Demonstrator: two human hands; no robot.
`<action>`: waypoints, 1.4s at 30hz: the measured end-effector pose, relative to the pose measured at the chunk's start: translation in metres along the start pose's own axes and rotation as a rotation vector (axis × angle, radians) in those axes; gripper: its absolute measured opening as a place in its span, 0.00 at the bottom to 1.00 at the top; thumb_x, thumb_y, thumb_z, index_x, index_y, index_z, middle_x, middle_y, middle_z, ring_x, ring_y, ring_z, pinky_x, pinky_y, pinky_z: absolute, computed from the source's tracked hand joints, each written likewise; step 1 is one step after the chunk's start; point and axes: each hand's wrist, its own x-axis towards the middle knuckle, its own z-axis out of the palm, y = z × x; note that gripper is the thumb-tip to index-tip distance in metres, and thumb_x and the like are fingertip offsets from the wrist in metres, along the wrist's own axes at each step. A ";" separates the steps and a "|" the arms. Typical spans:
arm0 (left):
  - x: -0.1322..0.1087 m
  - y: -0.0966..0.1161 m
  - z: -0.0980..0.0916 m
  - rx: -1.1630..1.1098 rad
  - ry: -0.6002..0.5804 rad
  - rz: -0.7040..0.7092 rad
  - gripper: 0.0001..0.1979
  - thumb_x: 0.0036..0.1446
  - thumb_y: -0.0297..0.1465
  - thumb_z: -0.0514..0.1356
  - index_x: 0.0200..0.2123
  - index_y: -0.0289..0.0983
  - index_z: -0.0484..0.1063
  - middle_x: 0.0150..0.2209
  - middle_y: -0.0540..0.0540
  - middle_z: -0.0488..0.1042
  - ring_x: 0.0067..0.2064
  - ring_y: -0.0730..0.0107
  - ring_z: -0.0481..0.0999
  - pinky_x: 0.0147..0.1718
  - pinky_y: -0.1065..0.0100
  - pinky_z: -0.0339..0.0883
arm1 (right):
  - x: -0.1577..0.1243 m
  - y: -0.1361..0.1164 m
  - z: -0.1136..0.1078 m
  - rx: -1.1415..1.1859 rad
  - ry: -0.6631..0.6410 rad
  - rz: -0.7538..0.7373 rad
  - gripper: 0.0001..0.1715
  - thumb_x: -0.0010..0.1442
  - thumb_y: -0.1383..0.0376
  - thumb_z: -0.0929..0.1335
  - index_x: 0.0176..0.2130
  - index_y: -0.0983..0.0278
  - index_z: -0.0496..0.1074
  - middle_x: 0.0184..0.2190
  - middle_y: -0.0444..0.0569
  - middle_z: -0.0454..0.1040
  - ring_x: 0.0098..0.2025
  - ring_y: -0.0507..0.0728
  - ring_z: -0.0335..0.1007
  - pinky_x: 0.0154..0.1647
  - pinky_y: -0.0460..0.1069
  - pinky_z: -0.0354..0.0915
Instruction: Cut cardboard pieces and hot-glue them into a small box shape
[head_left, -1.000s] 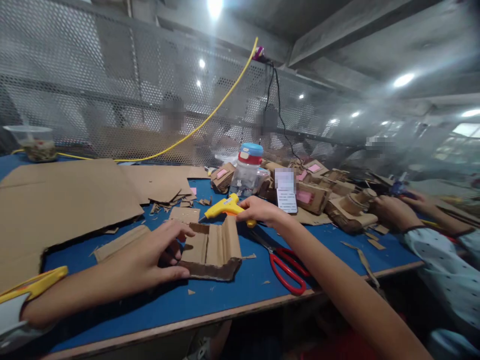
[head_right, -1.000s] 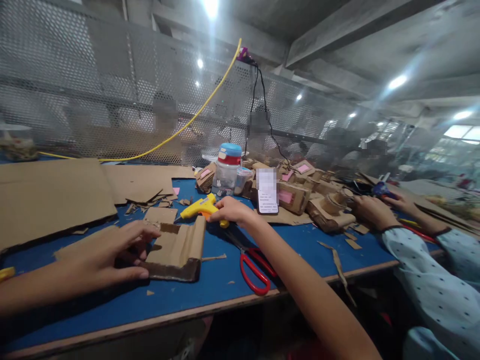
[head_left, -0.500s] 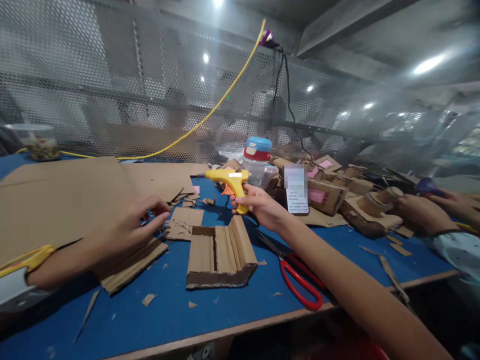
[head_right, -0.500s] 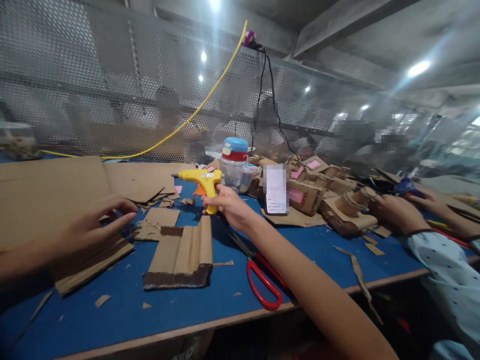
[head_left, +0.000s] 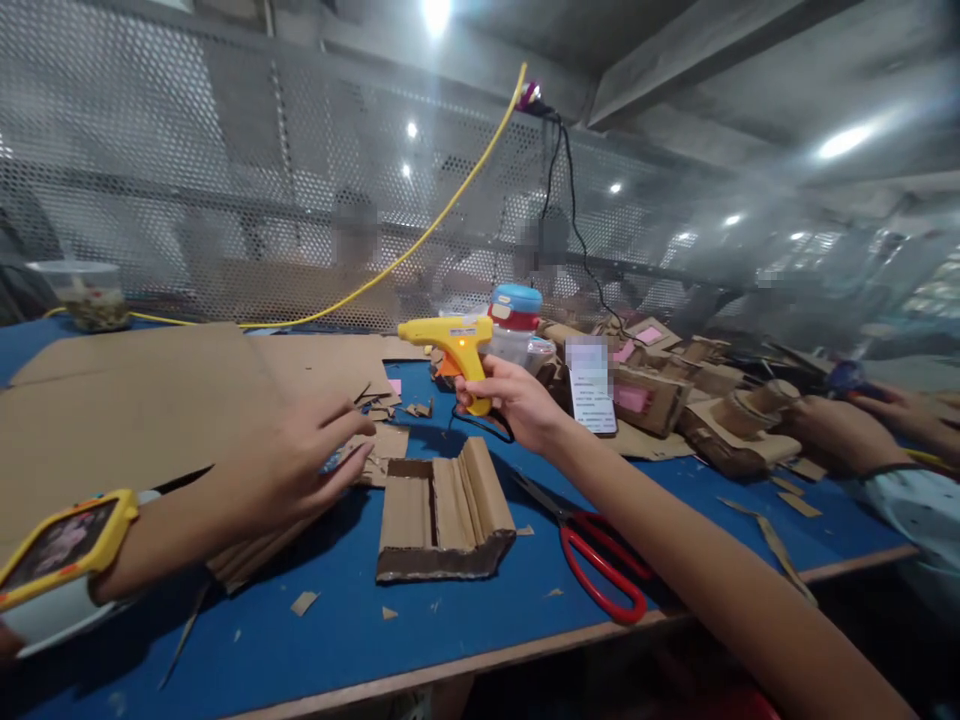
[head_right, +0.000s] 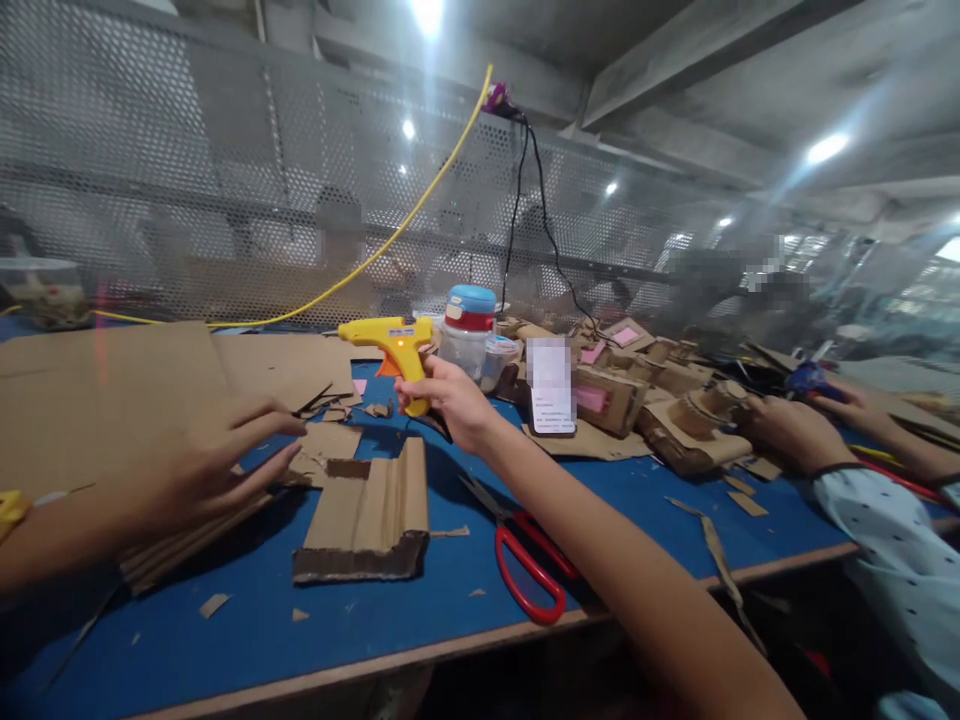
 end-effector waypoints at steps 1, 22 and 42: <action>0.003 0.002 0.001 -0.020 -0.021 -0.013 0.16 0.66 0.34 0.48 0.38 0.33 0.73 0.34 0.41 0.72 0.34 0.62 0.73 0.33 0.63 0.66 | 0.001 0.000 0.003 0.005 -0.018 -0.008 0.16 0.43 0.69 0.74 0.35 0.65 0.70 0.26 0.41 0.72 0.26 0.48 0.67 0.31 0.46 0.66; 0.095 0.018 0.027 -1.389 0.073 -0.498 0.22 0.45 0.48 0.67 0.22 0.37 0.64 0.20 0.54 0.63 0.22 0.78 0.60 0.21 0.75 0.57 | 0.029 -0.010 0.055 0.268 -0.036 0.142 0.31 0.69 0.45 0.55 0.30 0.64 0.68 0.10 0.36 0.58 0.13 0.49 0.59 0.19 0.43 0.64; 0.108 -0.038 -0.032 -1.028 0.226 -0.645 0.06 0.57 0.24 0.56 0.39 0.33 0.68 0.21 0.56 0.68 0.17 0.84 0.61 0.19 0.76 0.52 | -0.009 -0.024 -0.020 -0.635 -0.199 -0.100 0.14 0.61 0.57 0.68 0.42 0.64 0.77 0.39 0.49 0.79 0.40 0.55 0.73 0.46 0.53 0.68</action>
